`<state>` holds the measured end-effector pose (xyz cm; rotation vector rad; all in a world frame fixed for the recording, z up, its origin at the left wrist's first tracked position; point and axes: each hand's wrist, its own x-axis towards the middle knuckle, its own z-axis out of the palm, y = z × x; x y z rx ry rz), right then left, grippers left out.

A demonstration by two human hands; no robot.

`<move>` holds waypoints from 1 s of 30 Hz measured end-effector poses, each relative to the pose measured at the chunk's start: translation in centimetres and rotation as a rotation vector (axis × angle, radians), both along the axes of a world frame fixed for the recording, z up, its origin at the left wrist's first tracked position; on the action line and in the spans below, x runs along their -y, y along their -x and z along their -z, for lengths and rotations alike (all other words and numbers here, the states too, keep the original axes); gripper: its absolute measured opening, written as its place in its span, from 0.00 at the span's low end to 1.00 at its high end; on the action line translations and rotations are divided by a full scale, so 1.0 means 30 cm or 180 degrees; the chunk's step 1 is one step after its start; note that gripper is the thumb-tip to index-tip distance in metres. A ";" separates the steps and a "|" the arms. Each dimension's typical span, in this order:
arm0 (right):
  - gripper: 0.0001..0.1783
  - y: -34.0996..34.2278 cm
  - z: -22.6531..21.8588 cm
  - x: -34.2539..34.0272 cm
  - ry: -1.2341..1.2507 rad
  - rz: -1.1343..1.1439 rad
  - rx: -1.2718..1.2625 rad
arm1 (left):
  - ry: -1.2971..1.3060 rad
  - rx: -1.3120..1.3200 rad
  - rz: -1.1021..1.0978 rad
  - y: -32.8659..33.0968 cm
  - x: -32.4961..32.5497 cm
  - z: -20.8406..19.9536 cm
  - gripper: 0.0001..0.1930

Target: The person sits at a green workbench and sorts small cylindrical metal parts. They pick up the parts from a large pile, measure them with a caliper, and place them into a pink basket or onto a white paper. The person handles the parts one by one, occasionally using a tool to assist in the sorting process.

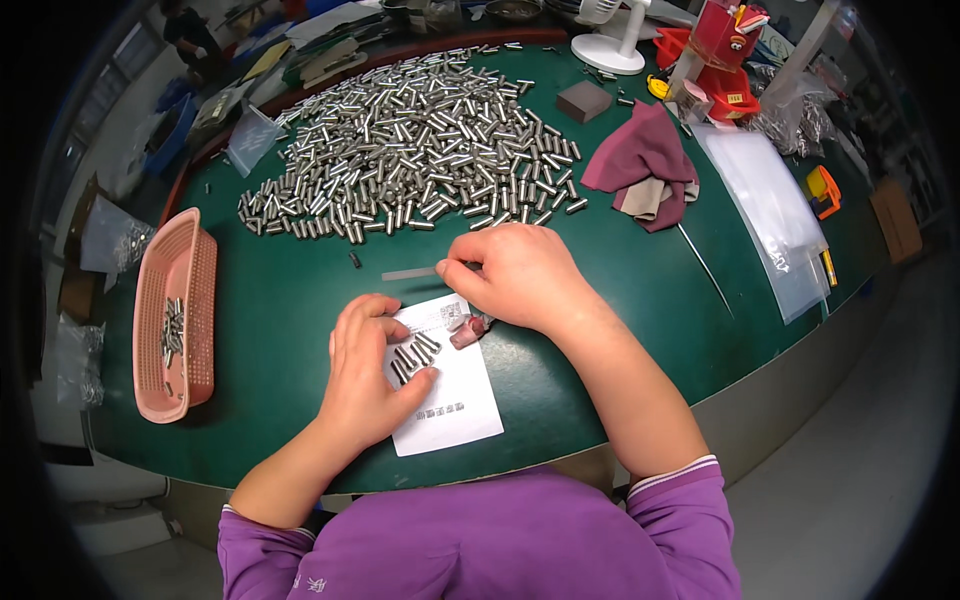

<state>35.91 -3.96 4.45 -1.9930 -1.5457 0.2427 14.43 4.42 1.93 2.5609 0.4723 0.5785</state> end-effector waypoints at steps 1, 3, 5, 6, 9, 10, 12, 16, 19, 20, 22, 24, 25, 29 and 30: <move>0.13 -0.002 0.002 0.001 -0.0014 0.0005 0.0010 | -0.0012 0.0003 0.0041 0.001 0.001 -0.012 0.26; 0.13 -0.006 0.004 0.000 -0.0021 -0.0015 0.0023 | -0.0021 0.0001 0.0096 0.003 -0.001 -0.016 0.28; 0.12 -0.007 0.004 0.002 0.0000 -0.0031 -0.0025 | -0.0016 -0.0009 0.0127 0.006 -0.005 -0.012 0.29; 0.12 -0.006 0.001 0.003 0.0020 -0.0037 -0.0080 | -0.0010 -0.0017 0.0117 0.006 -0.007 -0.011 0.30; 0.14 0.001 -0.017 0.009 0.0180 -0.0107 -0.0403 | 0.0018 -0.0039 0.0099 0.005 -0.009 -0.003 0.30; 0.14 0.002 -0.021 0.010 0.0247 -0.0138 -0.0535 | 0.0032 -0.0046 0.0099 0.005 -0.008 -0.002 0.30; 0.15 0.006 -0.021 0.006 0.0251 -0.0166 -0.0705 | 0.0054 -0.0050 0.0045 -0.001 -0.002 -0.001 0.30; 0.16 0.014 -0.020 -0.003 0.0210 -0.0195 -0.0840 | -0.0040 -0.0053 -0.0157 -0.034 0.023 0.005 0.29; 0.14 0.032 -0.044 0.001 0.0442 -0.0147 -0.1314 | -0.0200 -0.0053 -0.0225 -0.045 0.027 0.031 0.27; 0.14 0.031 -0.043 0.001 0.0396 -0.0175 -0.1226 | -0.0252 -0.0050 -0.0237 -0.046 0.028 0.036 0.26; 0.14 0.027 -0.037 0.002 0.0316 -0.0222 -0.1045 | -0.0241 -0.0011 -0.0209 -0.053 0.029 0.039 0.24; 0.14 0.027 -0.039 0.003 0.0328 -0.0238 -0.1077 | -0.0222 0.0013 -0.0179 -0.056 0.028 0.039 0.23; 0.13 0.027 -0.041 0.002 0.0335 -0.0250 -0.1088 | -0.0207 0.0019 -0.0163 -0.056 0.026 0.037 0.22; 0.12 0.025 -0.034 0.001 0.0232 -0.0181 -0.1051 | -0.0049 0.0150 -0.0109 -0.054 0.019 0.019 0.21; 0.12 0.016 -0.028 0.002 0.0155 -0.0191 -0.0939 | -0.0082 0.0187 -0.0118 -0.052 0.013 0.011 0.20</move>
